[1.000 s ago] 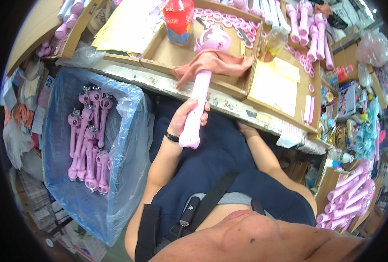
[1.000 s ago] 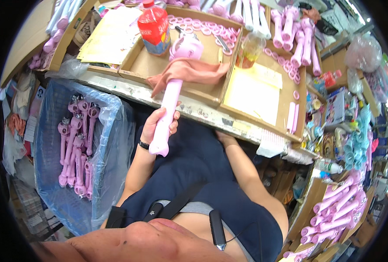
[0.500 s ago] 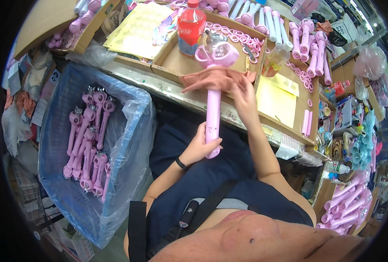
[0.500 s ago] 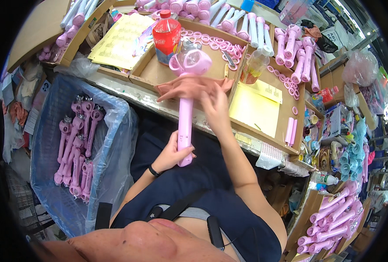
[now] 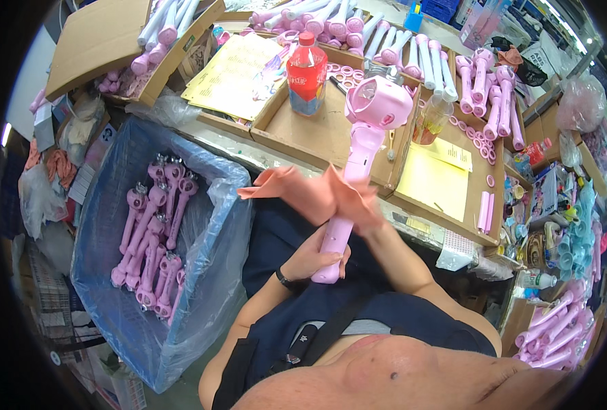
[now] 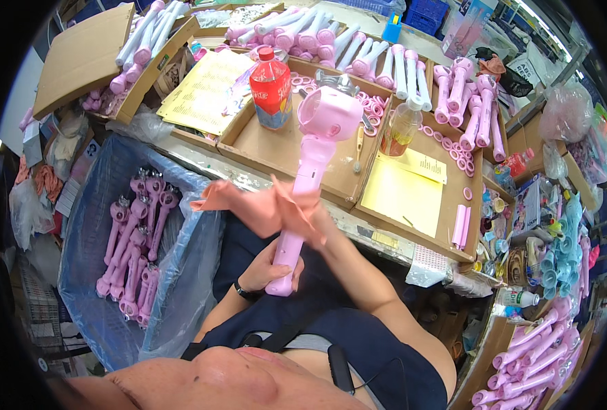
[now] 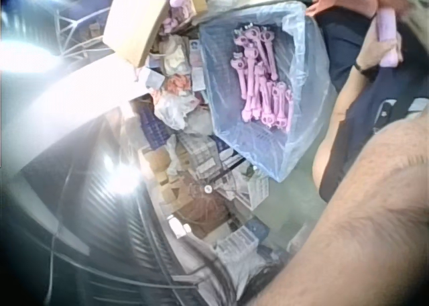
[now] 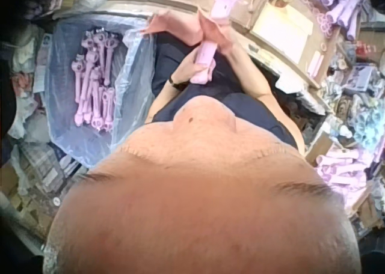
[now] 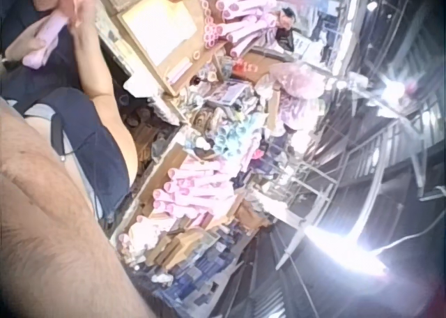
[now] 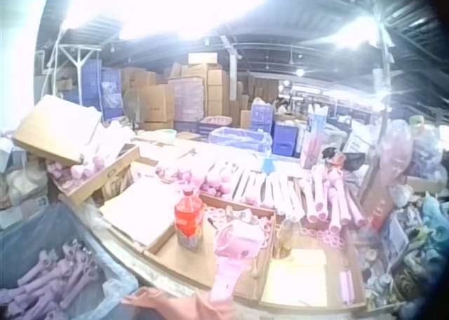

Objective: The person assembles pink light sticks by inserting a small metal pin into the head, wiping the surface with a cloth, and applying a label to the handle. The person repeats this sequence for multiple units, placing finished sticks into a bin.

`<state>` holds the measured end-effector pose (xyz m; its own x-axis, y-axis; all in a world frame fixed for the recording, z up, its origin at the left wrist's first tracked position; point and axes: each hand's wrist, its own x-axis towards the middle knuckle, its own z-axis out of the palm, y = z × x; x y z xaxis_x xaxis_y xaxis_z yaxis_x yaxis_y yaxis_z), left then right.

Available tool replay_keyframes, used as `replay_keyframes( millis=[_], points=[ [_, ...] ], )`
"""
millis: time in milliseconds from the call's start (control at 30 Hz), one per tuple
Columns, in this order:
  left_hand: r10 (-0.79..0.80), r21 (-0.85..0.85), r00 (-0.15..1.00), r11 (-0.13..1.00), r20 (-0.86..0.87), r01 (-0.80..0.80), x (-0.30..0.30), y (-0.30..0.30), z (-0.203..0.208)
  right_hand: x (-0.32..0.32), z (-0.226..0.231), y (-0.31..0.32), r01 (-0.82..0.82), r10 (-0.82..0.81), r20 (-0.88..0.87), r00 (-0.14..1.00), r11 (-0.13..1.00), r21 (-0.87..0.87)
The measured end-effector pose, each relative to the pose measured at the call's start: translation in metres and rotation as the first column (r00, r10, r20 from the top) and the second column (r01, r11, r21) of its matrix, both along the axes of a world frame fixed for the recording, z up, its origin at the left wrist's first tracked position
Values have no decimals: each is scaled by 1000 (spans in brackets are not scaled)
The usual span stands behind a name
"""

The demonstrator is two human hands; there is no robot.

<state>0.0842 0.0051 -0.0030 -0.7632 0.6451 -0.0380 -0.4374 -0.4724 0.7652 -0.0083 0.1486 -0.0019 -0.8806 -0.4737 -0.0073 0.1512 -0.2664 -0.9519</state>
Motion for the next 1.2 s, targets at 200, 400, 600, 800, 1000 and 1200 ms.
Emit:
replay_keyframes(
  millis=[200,400,600,800,1000,1200],
  points=[
    [41,-75,999,996,4,-40,-6,-13,-21,-21,23,2,170,-57,268,962,892,-419],
    [715,140,638,627,287,-766,-13,3,-37,-38,31,-26,452,-429,145,892,825,-339],
    [742,302,625,555,241,-775,-17,5,-28,55,-8,-58,292,-287,-85,954,955,47],
    [861,121,346,415,-373,-902,-47,-39,-3,50,6,-16,285,68,-464,883,709,645],
    [959,403,241,163,152,-901,-57,-85,22,40,17,-10,383,270,-762,588,737,557],
    [946,514,323,272,10,-813,-55,-81,13,55,-57,-27,286,-300,-228,926,954,-93]
  ],
)
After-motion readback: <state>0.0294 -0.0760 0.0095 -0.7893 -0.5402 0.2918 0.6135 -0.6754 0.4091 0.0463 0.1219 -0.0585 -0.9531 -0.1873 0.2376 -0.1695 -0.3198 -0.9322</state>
